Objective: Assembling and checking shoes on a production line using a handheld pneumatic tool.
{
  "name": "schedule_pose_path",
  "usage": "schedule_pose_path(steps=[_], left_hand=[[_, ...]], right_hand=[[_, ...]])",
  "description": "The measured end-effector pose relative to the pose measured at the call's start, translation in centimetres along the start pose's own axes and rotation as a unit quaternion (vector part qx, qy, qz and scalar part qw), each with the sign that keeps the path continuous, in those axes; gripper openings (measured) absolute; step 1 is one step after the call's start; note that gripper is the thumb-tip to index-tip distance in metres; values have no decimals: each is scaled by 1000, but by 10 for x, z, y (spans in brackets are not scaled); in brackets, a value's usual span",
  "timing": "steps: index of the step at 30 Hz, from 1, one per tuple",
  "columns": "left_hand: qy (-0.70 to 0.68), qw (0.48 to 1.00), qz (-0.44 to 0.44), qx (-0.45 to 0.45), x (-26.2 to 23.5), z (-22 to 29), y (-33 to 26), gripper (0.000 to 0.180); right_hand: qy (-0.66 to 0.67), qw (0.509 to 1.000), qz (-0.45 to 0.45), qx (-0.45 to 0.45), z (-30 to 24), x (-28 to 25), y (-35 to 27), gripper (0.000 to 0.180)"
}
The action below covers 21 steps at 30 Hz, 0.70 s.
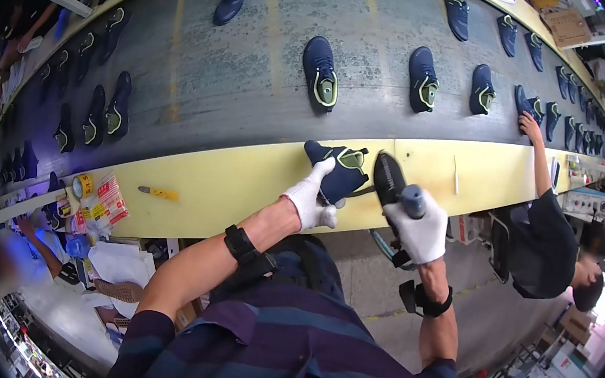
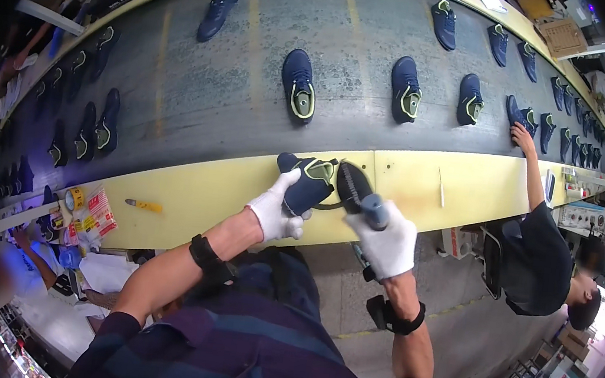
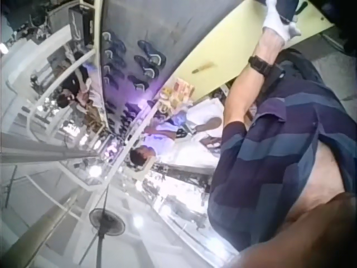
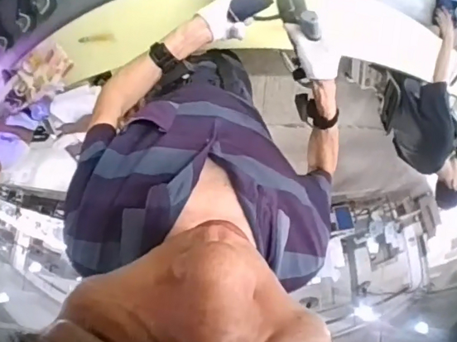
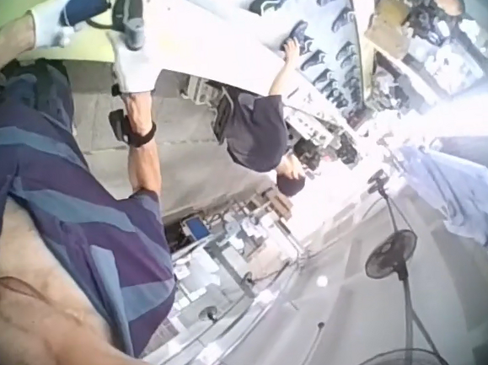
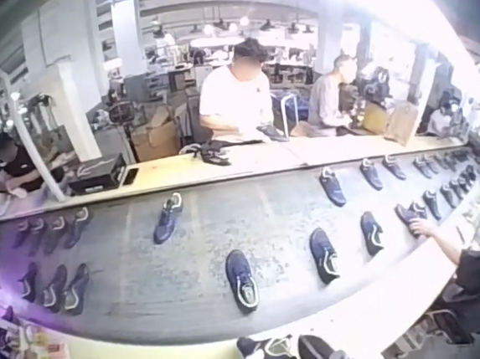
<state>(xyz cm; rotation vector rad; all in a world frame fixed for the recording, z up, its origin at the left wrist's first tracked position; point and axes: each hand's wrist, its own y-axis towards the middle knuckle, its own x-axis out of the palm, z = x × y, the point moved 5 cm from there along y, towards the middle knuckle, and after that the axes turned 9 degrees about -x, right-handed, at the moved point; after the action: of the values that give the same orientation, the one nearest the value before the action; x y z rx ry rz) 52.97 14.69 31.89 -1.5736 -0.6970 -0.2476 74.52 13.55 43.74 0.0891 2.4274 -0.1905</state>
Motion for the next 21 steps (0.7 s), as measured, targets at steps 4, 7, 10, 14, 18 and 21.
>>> schedule_pose_path(steps=[4, 7, 10, 14, 18, 21], left_hand=[[60, 994, 33, 86, 10, 3, -10, 60], [-14, 1000, -14, 19, -13, 7, -17, 59], [-63, 991, -114, 21, -56, 28, -37, 62], [-118, 964, -219, 98, -116, 80, -56, 73], [-109, 953, -204, 196, -196, 174, -70, 82], [-219, 930, -170, 240, -265, 236, -46, 79]], right_hand=[[-28, 997, -68, -1, -19, 26, 3, 36], [22, 998, -45, 24, 1, 29, 21, 35], [-3, 993, -39, 114, 62, 27, 52, 42], [-135, 977, -66, 152, 185, 31, 91, 49], [-193, 962, -39, 191, 276, 33, 103, 50], [-181, 956, -30, 230, 290, 18, 111, 62]])
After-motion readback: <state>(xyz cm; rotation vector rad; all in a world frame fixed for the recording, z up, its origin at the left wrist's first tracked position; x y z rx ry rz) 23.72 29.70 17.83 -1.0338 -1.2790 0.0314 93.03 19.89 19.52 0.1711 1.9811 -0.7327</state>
